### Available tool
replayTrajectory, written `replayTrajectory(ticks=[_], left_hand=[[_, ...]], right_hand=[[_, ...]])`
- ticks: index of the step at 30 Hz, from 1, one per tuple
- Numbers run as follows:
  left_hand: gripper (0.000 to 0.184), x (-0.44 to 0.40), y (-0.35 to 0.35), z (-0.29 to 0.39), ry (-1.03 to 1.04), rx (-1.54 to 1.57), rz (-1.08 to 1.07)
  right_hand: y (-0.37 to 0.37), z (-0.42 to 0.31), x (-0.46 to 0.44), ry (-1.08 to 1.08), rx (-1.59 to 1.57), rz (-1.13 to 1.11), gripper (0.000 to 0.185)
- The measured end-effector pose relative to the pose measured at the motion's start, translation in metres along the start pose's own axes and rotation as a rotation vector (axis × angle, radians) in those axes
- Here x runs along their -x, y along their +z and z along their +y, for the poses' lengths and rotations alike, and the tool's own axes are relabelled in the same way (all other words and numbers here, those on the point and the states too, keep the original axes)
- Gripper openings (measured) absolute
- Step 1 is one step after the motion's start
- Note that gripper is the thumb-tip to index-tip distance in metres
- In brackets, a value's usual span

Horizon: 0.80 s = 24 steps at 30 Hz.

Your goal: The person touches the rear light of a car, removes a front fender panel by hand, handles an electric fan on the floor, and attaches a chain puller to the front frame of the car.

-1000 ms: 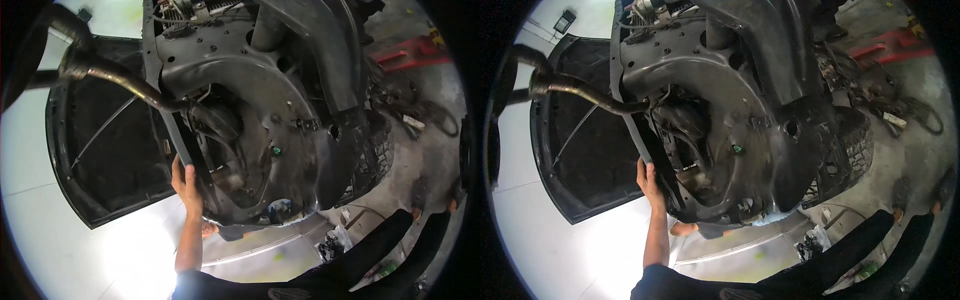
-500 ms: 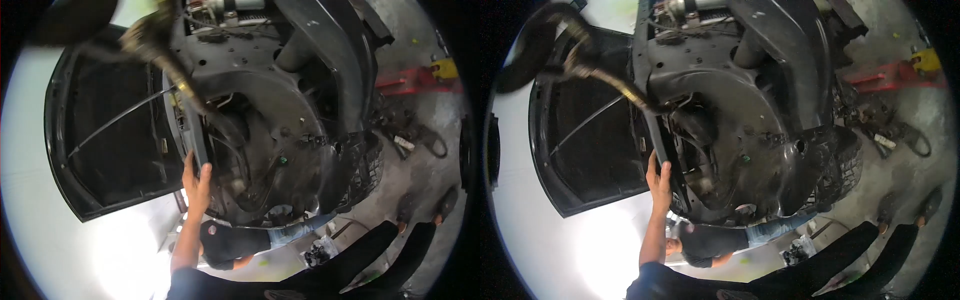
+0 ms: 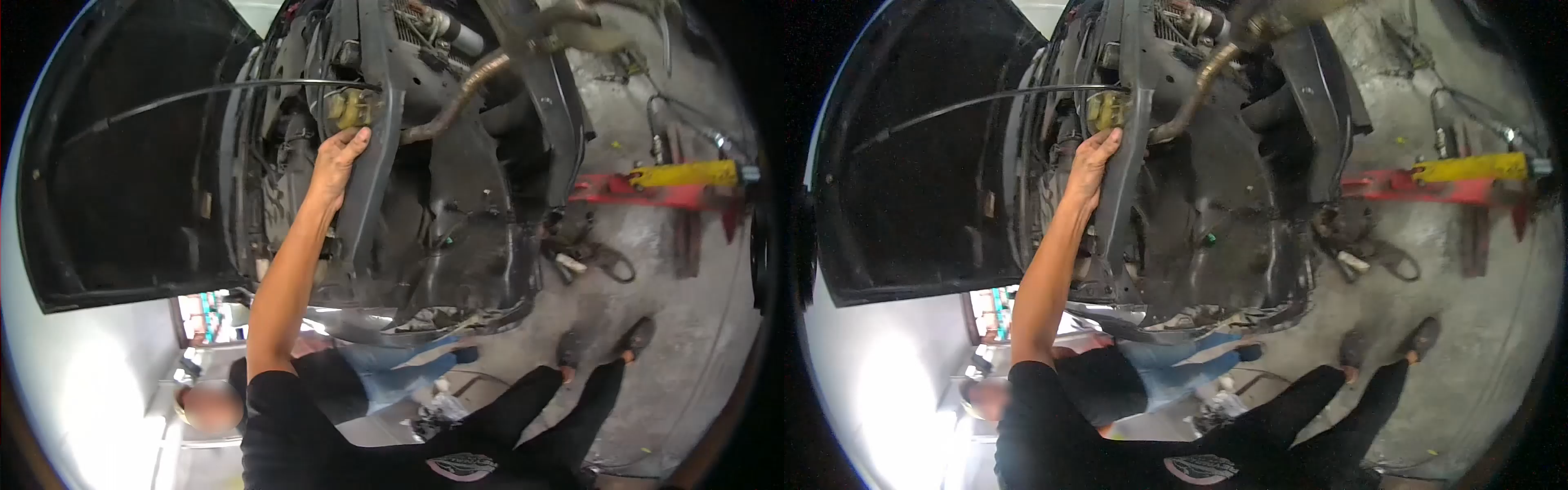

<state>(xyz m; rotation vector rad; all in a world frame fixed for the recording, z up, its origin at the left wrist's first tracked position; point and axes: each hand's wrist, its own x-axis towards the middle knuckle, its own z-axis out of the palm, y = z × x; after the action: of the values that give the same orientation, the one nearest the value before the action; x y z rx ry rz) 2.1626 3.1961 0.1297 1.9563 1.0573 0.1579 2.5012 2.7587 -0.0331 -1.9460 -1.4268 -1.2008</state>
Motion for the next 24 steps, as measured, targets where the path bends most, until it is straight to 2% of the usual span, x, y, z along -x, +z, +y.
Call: replayTrajectory(ticks=[3, 4, 5, 7, 8, 10, 11, 13, 15, 16, 19, 20, 21, 24], left_hand=[[0.047, 0.008, 0.008, 0.006, 0.144, -0.313, 0.128], [0.039, 0.021, 0.012, 0.011, 0.201, -0.407, 0.178], [0.040, 0.041, 0.009, 0.025, 0.330, -0.525, 0.197], [0.042, 0.090, 0.000, 0.045, 0.565, -0.768, 0.235], [0.041, 0.118, -0.005, 0.049, 0.527, -0.705, 0.302], [0.037, 0.174, -0.016, 0.035, 0.440, -0.614, 0.435], [0.035, 0.199, -0.021, 0.019, 0.387, -0.579, 0.487], [0.032, 0.234, -0.036, -0.022, 0.322, -0.681, 0.660], [0.030, 0.249, -0.053, -0.068, 0.270, -0.649, 0.815], [0.027, 0.251, -0.059, -0.086, 0.294, -0.712, 0.823], [0.030, 0.253, -0.049, -0.111, 0.263, -0.842, 0.808], [0.033, 0.251, -0.049, -0.113, 0.252, -0.822, 0.817], [0.028, 0.253, -0.049, -0.119, 0.207, -0.724, 0.836], [0.028, 0.268, -0.060, -0.129, 0.289, -0.735, 0.730]], right_hand=[[-0.009, 0.071, -0.059, -0.019, 0.184, 0.079, 0.035], [-0.011, 0.091, -0.071, -0.008, 0.238, 0.080, 0.035], [-0.015, 0.101, -0.089, 0.003, 0.273, 0.091, 0.035], [-0.027, 0.097, -0.062, 0.222, 0.486, -0.454, 0.040], [-0.037, 0.106, -0.073, 0.100, 0.515, -0.386, 0.037], [-0.046, 0.102, -0.097, 0.002, 0.468, -0.317, 0.042], [-0.050, 0.093, -0.103, 0.020, 0.401, -0.333, 0.049], [-0.059, 0.091, -0.104, 0.060, 0.440, -0.474, 0.044], [-0.073, 0.086, -0.116, 0.133, 0.367, -0.606, 0.044], [-0.078, 0.079, -0.128, 0.166, 0.332, -0.677, 0.044], [-0.085, 0.022, -0.186, 0.243, 0.132, -0.699, 0.045], [-0.078, -0.010, -0.207, 0.164, 0.089, -0.695, 0.046], [-0.069, -0.048, -0.225, 0.088, 0.045, -0.690, 0.047], [-0.019, -0.166, -0.271, 0.014, -0.100, -0.931, 0.055]])
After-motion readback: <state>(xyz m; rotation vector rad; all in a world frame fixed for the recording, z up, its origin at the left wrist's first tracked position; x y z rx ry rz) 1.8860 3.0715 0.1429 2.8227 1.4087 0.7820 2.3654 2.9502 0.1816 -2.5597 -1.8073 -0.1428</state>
